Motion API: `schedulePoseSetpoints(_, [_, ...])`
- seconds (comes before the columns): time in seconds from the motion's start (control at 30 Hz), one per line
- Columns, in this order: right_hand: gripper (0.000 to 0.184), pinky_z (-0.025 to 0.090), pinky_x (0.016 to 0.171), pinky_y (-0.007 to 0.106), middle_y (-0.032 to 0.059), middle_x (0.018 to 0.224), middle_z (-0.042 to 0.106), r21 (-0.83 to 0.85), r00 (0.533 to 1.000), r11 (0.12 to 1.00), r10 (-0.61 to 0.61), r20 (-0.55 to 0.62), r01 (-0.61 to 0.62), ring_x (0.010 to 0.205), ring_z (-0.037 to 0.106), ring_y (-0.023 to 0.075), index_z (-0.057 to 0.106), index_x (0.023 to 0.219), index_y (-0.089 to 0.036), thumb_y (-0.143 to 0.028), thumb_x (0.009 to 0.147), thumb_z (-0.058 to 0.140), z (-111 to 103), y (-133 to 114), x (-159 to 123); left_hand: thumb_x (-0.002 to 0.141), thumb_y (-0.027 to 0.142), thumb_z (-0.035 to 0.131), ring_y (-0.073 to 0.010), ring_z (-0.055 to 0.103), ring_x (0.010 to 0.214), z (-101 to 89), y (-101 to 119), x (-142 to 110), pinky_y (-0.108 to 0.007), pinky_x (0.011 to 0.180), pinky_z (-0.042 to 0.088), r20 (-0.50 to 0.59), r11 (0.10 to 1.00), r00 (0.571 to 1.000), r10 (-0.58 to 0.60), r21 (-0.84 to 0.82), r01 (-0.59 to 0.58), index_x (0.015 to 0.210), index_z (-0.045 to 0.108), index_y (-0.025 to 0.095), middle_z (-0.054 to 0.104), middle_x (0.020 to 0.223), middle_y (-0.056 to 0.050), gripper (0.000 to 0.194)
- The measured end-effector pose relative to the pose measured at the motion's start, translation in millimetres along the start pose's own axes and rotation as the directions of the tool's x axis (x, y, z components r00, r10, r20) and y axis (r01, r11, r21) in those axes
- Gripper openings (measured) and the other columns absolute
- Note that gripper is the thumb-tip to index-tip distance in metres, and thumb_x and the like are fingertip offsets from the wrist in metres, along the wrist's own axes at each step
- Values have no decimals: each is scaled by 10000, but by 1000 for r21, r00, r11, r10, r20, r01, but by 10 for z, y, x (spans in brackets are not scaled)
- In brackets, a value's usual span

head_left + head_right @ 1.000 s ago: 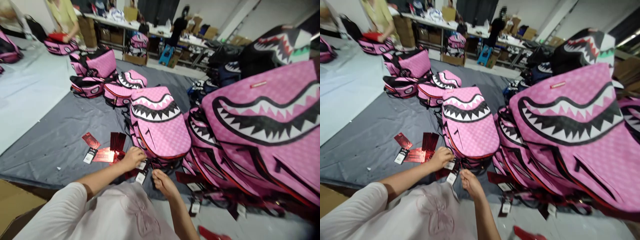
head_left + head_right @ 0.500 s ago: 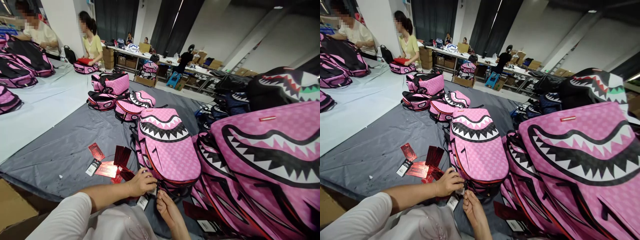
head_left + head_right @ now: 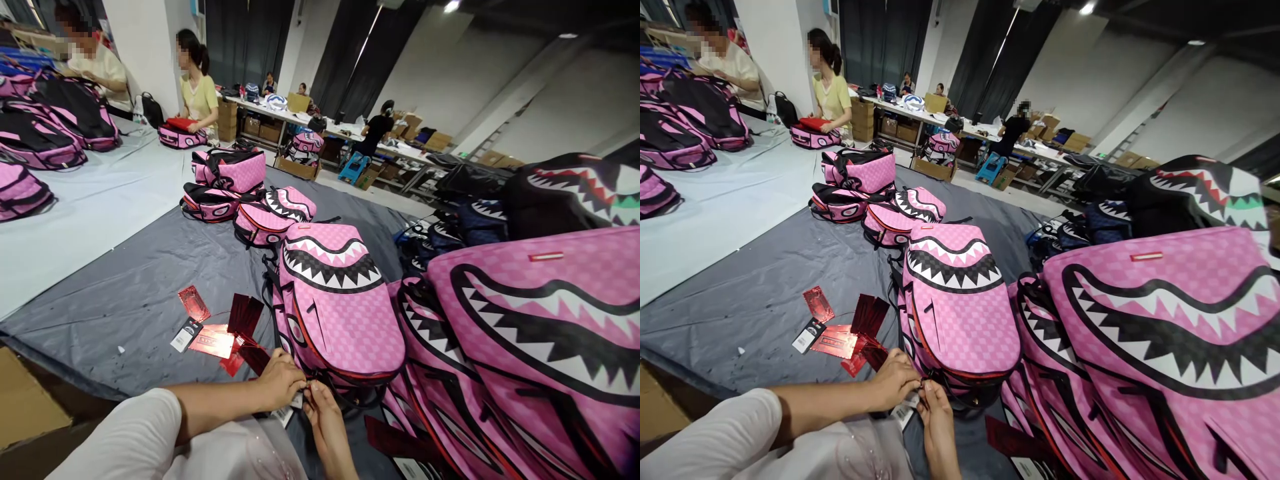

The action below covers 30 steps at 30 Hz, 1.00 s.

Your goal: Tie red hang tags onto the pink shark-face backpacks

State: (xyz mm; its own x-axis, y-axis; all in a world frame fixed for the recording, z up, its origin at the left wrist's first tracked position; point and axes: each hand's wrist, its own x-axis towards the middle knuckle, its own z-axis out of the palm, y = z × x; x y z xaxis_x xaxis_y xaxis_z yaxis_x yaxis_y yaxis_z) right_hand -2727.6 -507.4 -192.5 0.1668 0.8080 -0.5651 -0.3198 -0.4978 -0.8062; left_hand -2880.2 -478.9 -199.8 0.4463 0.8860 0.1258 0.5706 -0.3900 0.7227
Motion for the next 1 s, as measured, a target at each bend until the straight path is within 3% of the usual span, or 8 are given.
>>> schedulePoseSetpoints(0.13, [503,412,521,210,-5,700,634,-11,996,998,-55,-63,55,627,544,119,657,746,-189,-528,442,869,89,92,46,928,287,544,-183,534,893,-19,17,-16,-375,886,291,78,997,995,-70,17,69,843,704,200,700,808,-32,201])
schedulePoseSetpoints(0.3, [473,390,504,213,-16,675,639,-37,991,993,-112,-71,110,569,521,104,637,723,-190,-554,495,834,107,163,91,914,285,551,-193,553,895,-11,16,24,-384,881,285,95,996,992,-86,-11,87,835,718,210,712,792,-31,199])
schedulePoseSetpoints(0.57, [471,414,544,239,-11,692,662,-124,980,983,-152,-125,137,602,551,130,670,765,-195,-551,492,816,95,219,122,909,301,564,-205,580,952,-19,16,46,-383,900,300,148,986,975,-165,21,164,868,734,210,723,835,-46,197])
schedulePoseSetpoints(1.0, [416,448,593,254,-21,673,650,-95,969,975,-211,-130,200,622,555,133,673,740,-195,-532,528,793,61,325,198,895,311,560,-218,594,959,-9,45,64,-385,909,328,227,969,942,-247,38,245,834,740,215,726,827,-52,213])
